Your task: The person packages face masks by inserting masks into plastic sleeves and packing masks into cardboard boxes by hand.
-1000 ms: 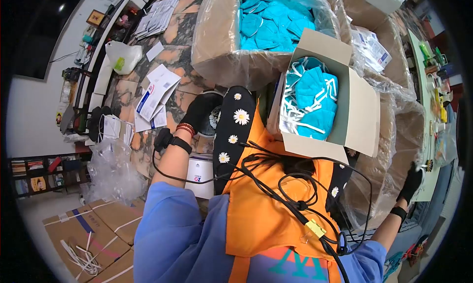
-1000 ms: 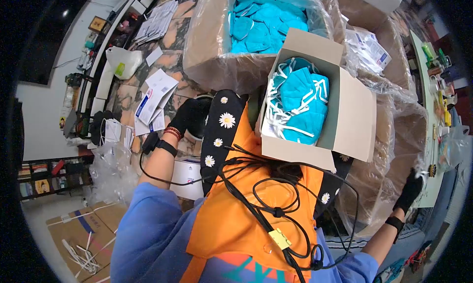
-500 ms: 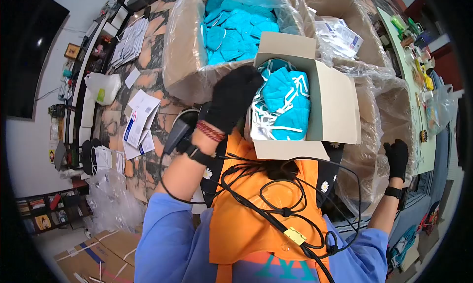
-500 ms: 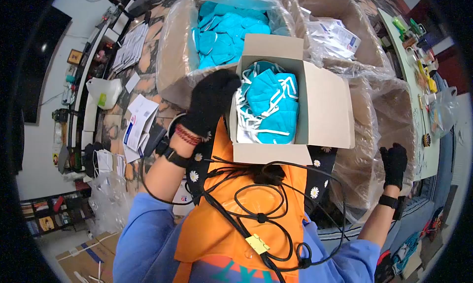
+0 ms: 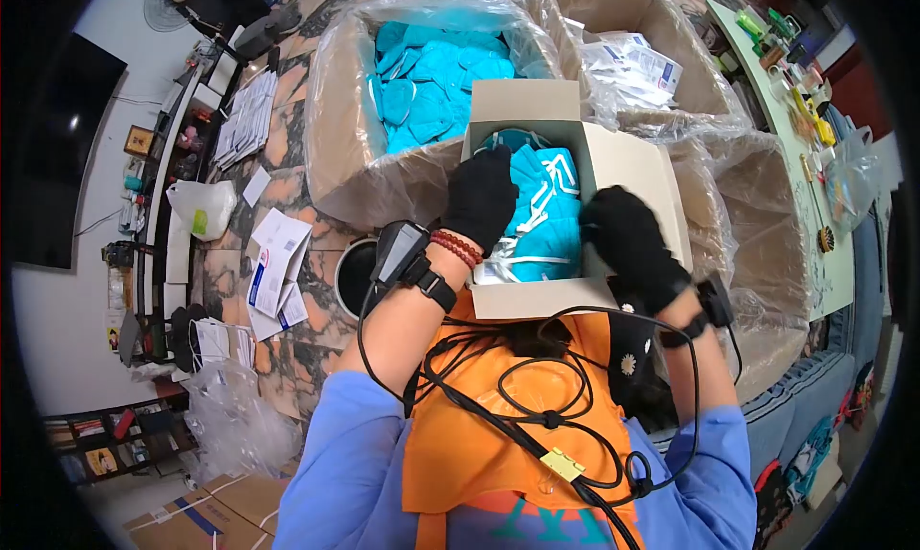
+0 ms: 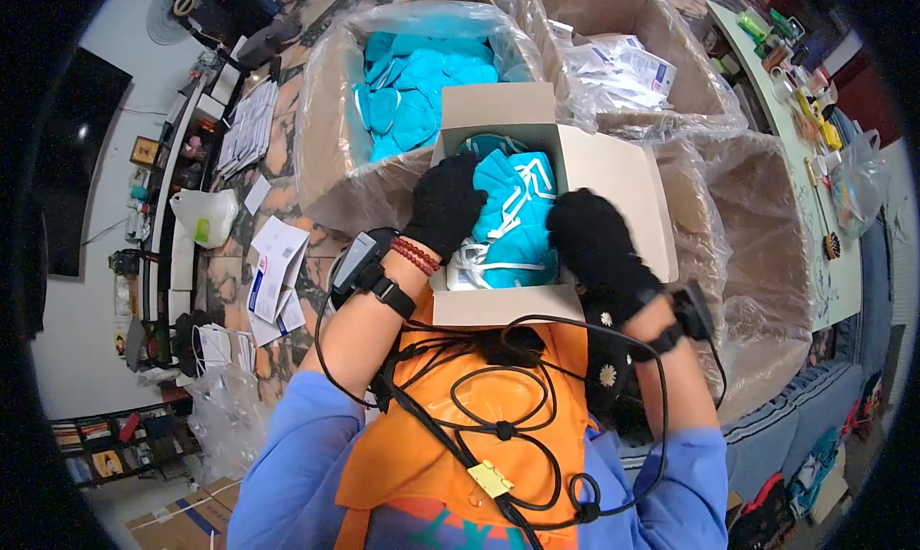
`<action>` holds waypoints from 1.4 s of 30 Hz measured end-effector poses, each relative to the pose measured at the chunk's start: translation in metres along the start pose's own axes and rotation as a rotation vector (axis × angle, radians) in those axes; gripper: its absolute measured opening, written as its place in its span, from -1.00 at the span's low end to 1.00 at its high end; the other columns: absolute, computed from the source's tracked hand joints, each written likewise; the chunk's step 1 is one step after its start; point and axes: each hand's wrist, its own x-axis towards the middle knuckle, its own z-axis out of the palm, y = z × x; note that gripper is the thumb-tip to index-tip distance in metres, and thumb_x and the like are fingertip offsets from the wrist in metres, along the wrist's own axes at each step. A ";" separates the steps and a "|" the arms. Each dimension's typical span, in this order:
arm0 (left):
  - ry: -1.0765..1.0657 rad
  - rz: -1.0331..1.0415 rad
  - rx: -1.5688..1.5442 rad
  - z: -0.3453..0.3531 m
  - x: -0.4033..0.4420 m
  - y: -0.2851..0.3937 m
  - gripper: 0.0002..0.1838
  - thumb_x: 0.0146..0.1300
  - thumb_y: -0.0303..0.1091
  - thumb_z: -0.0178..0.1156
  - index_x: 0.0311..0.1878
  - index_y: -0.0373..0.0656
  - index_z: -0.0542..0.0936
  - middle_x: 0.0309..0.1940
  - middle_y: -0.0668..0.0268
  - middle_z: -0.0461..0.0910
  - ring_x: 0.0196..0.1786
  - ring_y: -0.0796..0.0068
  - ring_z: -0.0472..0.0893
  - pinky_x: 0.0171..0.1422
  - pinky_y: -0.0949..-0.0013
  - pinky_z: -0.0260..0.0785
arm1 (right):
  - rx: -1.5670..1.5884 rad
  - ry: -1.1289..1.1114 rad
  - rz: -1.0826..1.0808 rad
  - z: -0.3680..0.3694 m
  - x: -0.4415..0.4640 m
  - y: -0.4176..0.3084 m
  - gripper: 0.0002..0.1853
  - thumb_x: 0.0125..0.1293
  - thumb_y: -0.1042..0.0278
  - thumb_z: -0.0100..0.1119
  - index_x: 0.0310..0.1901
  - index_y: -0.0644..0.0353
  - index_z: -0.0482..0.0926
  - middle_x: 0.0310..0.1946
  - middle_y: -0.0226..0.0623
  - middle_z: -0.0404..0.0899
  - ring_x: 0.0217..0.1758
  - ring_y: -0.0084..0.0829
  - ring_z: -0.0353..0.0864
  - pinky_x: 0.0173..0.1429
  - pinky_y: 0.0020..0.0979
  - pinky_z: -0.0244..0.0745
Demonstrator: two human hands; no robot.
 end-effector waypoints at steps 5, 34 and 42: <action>0.057 0.025 -0.165 0.008 -0.014 -0.004 -0.63 0.11 -0.21 0.28 -0.04 -0.19 0.61 -0.08 0.06 0.60 0.02 0.04 0.58 0.12 0.10 0.43 | -0.441 -0.363 0.031 0.074 0.024 0.003 -0.89 0.11 0.40 0.13 -0.42 0.07 0.67 -0.38 -0.21 0.65 -0.19 -0.15 0.64 -0.08 -0.15 0.49; -0.385 0.004 -1.283 -0.055 -0.014 0.045 -0.82 0.24 -0.32 0.21 -0.22 -0.24 0.55 -0.47 0.31 0.57 -0.50 0.54 0.53 -0.33 0.44 0.42 | 0.667 0.405 0.365 -0.036 0.033 -0.026 -0.66 0.11 0.39 0.39 -0.09 0.21 0.51 -0.38 -0.38 0.57 -0.37 -0.60 0.52 -0.29 -0.50 0.45; -0.344 -0.133 -1.151 -0.048 -0.028 0.042 -0.69 0.45 -0.15 0.03 -0.29 -0.21 0.52 -0.52 0.28 0.58 -0.47 0.45 0.59 -0.30 0.35 0.41 | 1.283 0.354 0.290 0.010 0.004 -0.016 -0.44 0.46 0.23 0.03 0.42 0.22 0.21 0.14 -0.25 0.49 0.12 -0.50 0.51 0.20 -0.42 0.45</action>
